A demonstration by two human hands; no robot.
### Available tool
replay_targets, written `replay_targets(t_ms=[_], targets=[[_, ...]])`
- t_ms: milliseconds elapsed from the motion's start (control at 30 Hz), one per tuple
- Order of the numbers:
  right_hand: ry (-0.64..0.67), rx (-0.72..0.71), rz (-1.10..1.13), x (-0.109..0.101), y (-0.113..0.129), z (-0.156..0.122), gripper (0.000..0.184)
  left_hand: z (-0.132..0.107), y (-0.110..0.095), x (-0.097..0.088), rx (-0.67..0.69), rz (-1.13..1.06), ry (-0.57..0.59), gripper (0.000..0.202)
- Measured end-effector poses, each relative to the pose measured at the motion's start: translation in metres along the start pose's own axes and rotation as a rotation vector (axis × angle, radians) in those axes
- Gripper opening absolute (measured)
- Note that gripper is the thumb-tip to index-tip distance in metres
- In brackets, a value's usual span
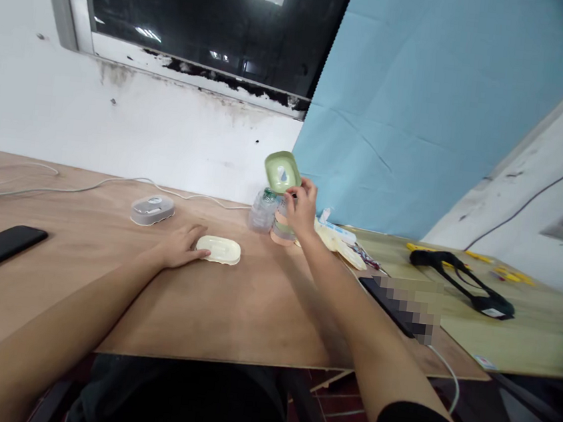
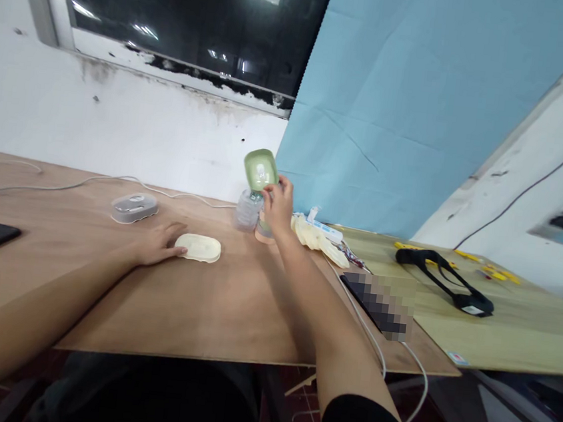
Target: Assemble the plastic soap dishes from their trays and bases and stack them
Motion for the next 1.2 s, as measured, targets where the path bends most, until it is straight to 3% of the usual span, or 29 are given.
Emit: replay_targets(t_ms=[100, 200, 333, 433, 500, 733, 967, 1067, 1200], targets=[[0.055, 0.073, 0.285, 0.011, 0.039, -0.034, 0.029, 0.000, -0.002, -0.005, -0.023, -0.023, -0.154, 0.096], [0.194, 0.211, 0.485, 0.028, 0.074, -0.080, 0.031, -0.001, -0.006, -0.012, 0.003, -0.123, -0.313, 0.107], [0.302, 0.389, 0.552, 0.044, 0.097, -0.125, 0.038, -0.004, -0.011, -0.021, -0.015, -0.148, -0.412, 0.093], [0.314, 0.494, 0.583, 0.046, 0.096, -0.133, 0.042, -0.004, -0.011, -0.022, -0.086, -0.120, -0.371, 0.074], [0.348, 0.487, 0.615, 0.045, 0.092, -0.132, 0.043, -0.002, -0.013, -0.021, -0.113, -0.123, -0.329, 0.071], [0.370, 0.467, 0.336, 0.044, 0.068, -0.124, 0.040, -0.002, -0.021, -0.017, -0.138, -0.126, -0.198, 0.073], [0.383, 0.581, 0.385, 0.062, 0.050, -0.130, 0.040, -0.001, -0.019, -0.013, -0.052, -0.202, -0.143, 0.089], [0.408, 0.543, 0.371, 0.062, 0.051, -0.132, 0.038, 0.000, -0.018, -0.012, -0.056, -0.130, -0.107, 0.078], [0.562, 0.403, 0.289, 0.061, 0.058, -0.132, 0.040, 0.002, -0.010, -0.007, -0.037, -0.076, -0.127, 0.067]])
Point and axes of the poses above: each hand's wrist, its own z-axis towards the middle knuckle, its own x-axis out of the palm, y = z × x, the point moved 3 cm from there along z, towards the middle knuckle, and after that the axes turned 8 degrees about -y, right-handed, at the moved point
